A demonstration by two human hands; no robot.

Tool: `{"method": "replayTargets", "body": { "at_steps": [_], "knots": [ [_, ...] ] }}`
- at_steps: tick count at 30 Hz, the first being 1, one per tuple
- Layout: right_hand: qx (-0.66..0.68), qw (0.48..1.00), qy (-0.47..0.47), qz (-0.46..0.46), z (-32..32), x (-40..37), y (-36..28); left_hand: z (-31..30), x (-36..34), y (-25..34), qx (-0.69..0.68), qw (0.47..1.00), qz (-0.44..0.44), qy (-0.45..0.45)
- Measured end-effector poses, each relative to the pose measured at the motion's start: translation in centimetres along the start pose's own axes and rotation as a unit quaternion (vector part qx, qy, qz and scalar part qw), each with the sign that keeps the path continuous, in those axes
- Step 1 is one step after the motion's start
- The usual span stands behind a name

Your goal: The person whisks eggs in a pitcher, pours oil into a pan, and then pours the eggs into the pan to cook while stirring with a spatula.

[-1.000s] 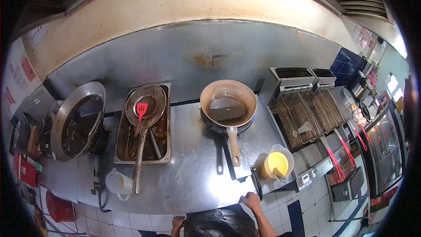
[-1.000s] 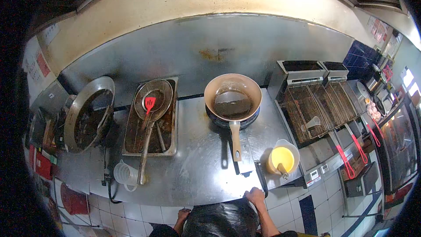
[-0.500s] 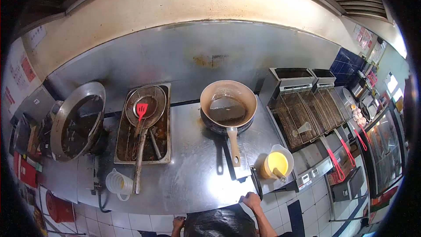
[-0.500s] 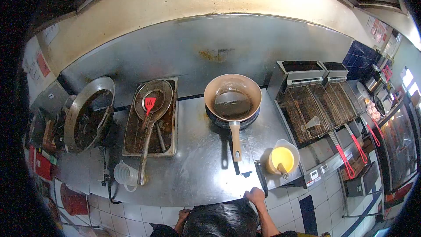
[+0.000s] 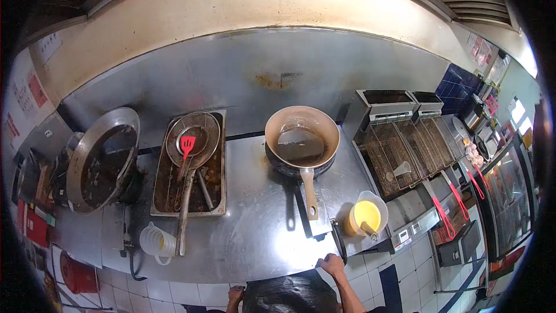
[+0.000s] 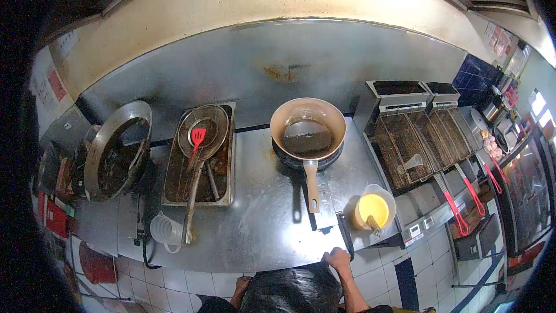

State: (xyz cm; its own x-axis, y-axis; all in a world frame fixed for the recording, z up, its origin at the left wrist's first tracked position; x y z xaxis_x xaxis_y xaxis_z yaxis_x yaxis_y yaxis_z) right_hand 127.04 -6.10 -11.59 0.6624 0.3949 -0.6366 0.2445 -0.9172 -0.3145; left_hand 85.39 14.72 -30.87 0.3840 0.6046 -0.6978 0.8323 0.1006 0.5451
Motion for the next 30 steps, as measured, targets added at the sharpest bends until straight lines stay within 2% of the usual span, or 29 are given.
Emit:
{"method": "replayTargets", "body": {
  "at_steps": [6,8,9,12,14,15,30],
  "knots": [
    [-0.006,1.0,-0.019,0.002,-0.3,-0.1,-0.3,-0.5,0.0,0.9,0.094,0.995,0.02,0.003],
    [0.005,1.0,-0.009,0.003,-0.5,-0.5,-0.5,-0.2,-0.5,0.3,-0.08,0.994,-0.056,-0.057],
    [0.005,1.0,-0.009,0.003,-0.5,-0.5,-0.5,-0.3,-0.8,0.7,-0.08,0.994,-0.056,-0.057],
    [-0.004,1.0,-0.015,0.002,-0.5,-0.4,-0.6,-0.4,-0.8,0.8,-0.028,0.997,-0.058,-0.042],
    [-0.002,1.0,-0.02,0.011,-0.5,-0.4,-0.5,-0.3,-0.1,0.7,0.078,0.996,0.051,-0.003],
    [-0.002,1.0,-0.02,0.01,-0.5,-0.3,-0.6,-0.1,0.0,0.3,0.093,0.994,0.057,-0.003],
    [-0.008,1.0,-0.011,0.006,-0.2,-0.1,-0.3,0.4,1.0,-0.4,0.093,0.996,0.011,0.001]
  ]
}}
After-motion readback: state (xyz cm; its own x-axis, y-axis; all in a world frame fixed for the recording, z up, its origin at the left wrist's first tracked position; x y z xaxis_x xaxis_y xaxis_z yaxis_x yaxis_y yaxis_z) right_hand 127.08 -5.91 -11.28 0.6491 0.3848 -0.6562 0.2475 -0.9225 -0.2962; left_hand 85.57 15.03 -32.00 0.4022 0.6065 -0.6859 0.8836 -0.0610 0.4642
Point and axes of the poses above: each hand's wrist, its own x-axis towards the middle knuckle, its own z-axis out of the palm, y = z × x, the point moved 5 cm from there along x, towards the middle knuckle, and after that the axes turned 11 degrees about -y, right-handed, at the moved point
